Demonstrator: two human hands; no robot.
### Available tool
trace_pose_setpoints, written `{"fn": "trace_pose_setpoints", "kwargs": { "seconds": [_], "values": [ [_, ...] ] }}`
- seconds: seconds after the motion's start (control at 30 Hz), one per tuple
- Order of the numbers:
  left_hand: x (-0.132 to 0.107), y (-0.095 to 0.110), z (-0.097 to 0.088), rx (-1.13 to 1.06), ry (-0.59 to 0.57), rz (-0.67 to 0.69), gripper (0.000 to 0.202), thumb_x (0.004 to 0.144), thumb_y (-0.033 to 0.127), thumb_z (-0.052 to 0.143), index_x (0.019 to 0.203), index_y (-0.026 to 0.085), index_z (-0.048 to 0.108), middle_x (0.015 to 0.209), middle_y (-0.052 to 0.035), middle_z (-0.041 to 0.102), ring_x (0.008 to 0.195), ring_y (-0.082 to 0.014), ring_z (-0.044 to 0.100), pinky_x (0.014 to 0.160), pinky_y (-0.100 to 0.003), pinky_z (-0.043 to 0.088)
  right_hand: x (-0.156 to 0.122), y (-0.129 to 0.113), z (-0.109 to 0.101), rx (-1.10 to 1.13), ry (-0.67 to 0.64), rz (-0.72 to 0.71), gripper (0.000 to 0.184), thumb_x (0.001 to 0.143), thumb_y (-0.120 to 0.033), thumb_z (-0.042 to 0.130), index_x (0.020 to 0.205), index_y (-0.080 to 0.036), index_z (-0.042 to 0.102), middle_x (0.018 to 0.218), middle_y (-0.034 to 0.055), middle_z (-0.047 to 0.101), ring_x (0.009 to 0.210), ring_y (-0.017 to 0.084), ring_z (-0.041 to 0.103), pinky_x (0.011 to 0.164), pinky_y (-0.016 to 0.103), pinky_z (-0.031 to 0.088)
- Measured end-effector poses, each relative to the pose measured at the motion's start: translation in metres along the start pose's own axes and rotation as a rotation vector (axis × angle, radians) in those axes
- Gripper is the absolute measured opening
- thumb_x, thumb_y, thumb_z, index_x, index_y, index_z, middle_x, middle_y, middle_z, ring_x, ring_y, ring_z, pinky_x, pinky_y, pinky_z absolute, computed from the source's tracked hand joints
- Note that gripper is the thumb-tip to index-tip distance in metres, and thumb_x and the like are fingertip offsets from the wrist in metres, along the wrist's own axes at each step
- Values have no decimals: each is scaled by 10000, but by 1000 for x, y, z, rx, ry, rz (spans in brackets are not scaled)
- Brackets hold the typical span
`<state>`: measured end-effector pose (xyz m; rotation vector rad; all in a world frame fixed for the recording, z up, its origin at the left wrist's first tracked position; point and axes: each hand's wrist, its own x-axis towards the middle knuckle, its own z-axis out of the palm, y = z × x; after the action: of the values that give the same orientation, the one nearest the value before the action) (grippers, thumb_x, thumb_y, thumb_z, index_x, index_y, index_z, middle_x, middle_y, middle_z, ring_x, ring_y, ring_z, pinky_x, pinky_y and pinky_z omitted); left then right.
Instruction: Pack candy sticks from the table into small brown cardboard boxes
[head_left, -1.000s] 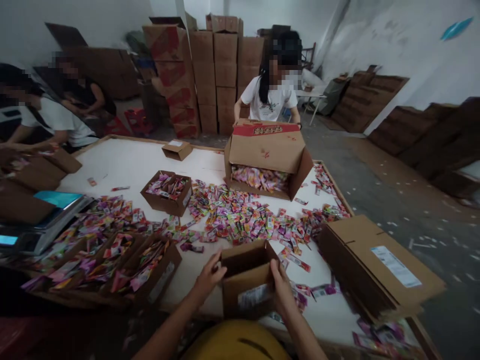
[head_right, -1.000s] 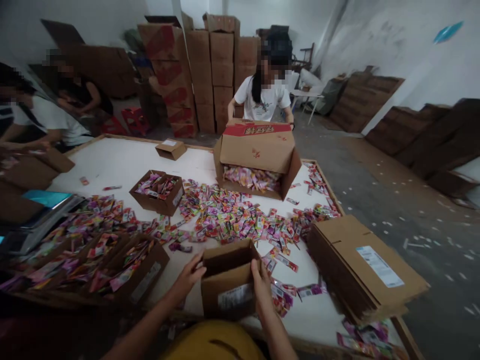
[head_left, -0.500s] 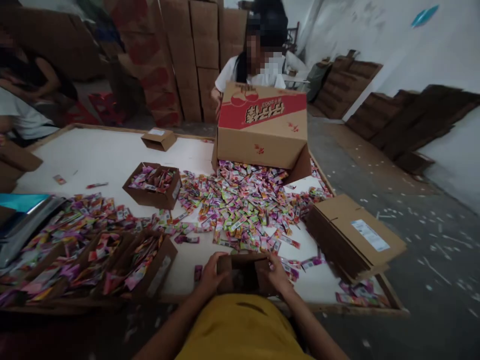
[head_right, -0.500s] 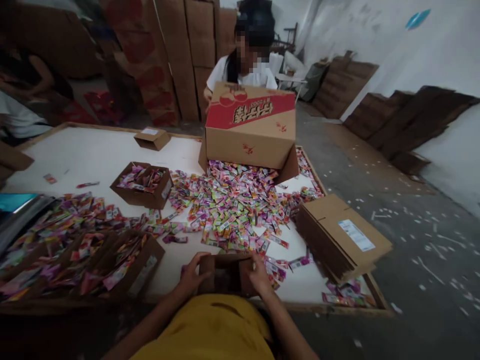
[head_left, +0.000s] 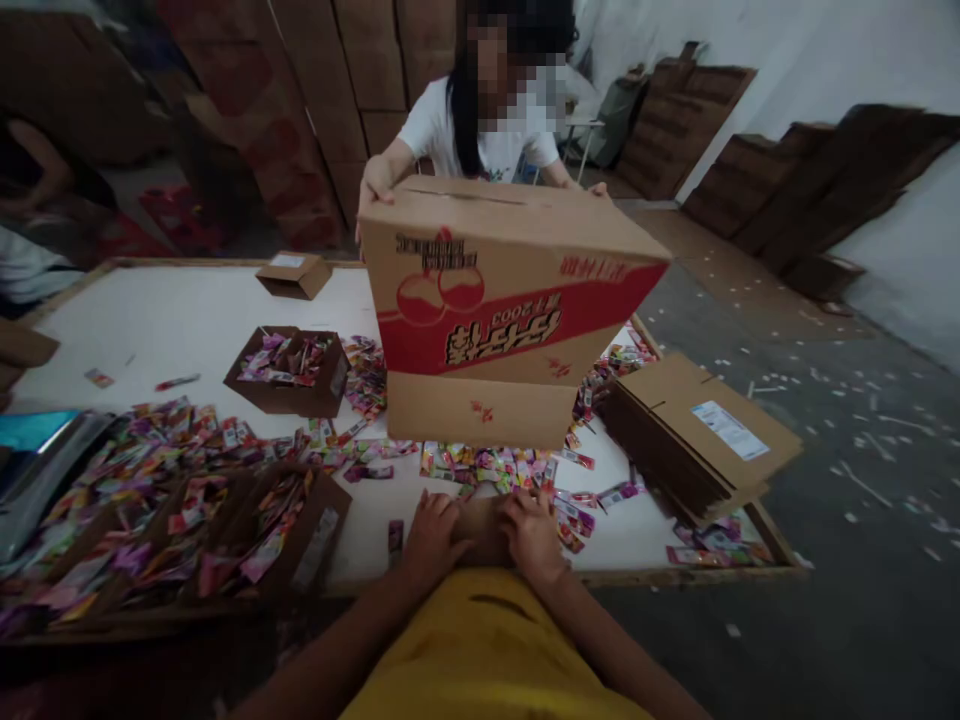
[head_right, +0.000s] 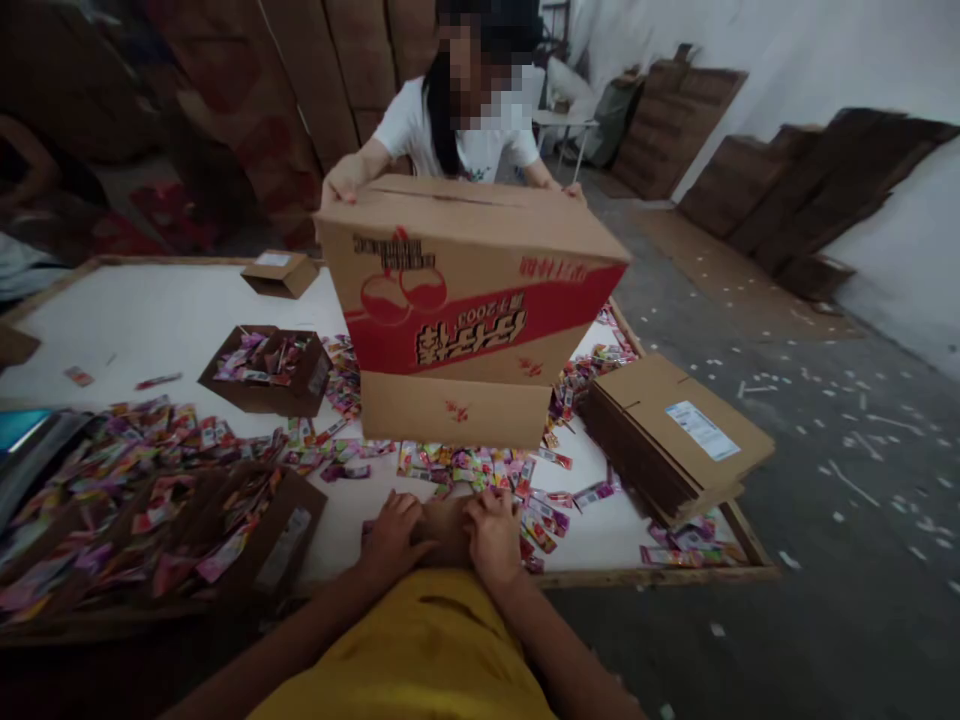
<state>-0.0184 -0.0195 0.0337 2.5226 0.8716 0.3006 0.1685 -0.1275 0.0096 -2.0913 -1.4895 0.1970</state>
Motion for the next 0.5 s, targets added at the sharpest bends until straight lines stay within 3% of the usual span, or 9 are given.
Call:
{"fn": "trace_pose_setpoints", "kwargs": {
  "seconds": [0.07,0.13,0.23,0.3,0.33,0.4,0.5],
  "values": [
    [4,7,12,4,-8,102,163,736,170,714,854,183,601,1086,-77,625,1101,-247,540,1151,-522,256,-5,-2,6,-68,-34,-114,144,828,-105,617,806,-227,692,957,53,657,1004,264,509,867,412,388],
    [5,8,21,4,-46,138,196,736,121,679,910,179,608,1166,-89,604,1144,-243,522,1149,-492,267,-12,3,11,-88,-37,-212,160,869,-113,573,873,-211,700,1015,62,655,1022,249,507,873,395,392],
    [5,7,26,92,-108,94,202,744,145,666,940,186,642,1263,-112,563,1189,-269,504,1119,-501,285,-16,11,20,-131,24,-316,249,896,-117,536,1088,-178,682,1208,93,618,1166,275,446,970,433,360],
    [6,6,25,134,-147,104,181,773,196,660,953,209,670,1333,-113,529,1255,-278,473,1139,-513,236,-15,15,24,-160,45,-334,262,906,-126,528,1119,-166,675,1234,100,607,1180,282,433,983,444,355],
    [7,5,23,145,-173,125,234,783,261,675,1014,225,677,1374,-119,504,1298,-288,443,1152,-522,205,-15,16,25,-164,50,-323,253,909,-132,528,1109,-168,681,1215,98,612,1163,276,442,973,437,365],
    [9,2,20,163,-255,180,557,763,451,709,1273,257,600,1469,-156,420,1381,-325,356,1159,-550,173,-14,15,24,-146,50,-288,235,912,-153,542,1087,-192,694,1174,83,622,1129,258,460,952,410,389],
    [11,2,17,239,-357,236,986,689,615,718,1523,287,308,1569,-221,257,1451,-401,220,1140,-618,130,-16,8,17,-74,33,-230,200,902,-169,572,1024,-223,721,1132,67,631,1096,230,485,932,370,418]
  ]
}}
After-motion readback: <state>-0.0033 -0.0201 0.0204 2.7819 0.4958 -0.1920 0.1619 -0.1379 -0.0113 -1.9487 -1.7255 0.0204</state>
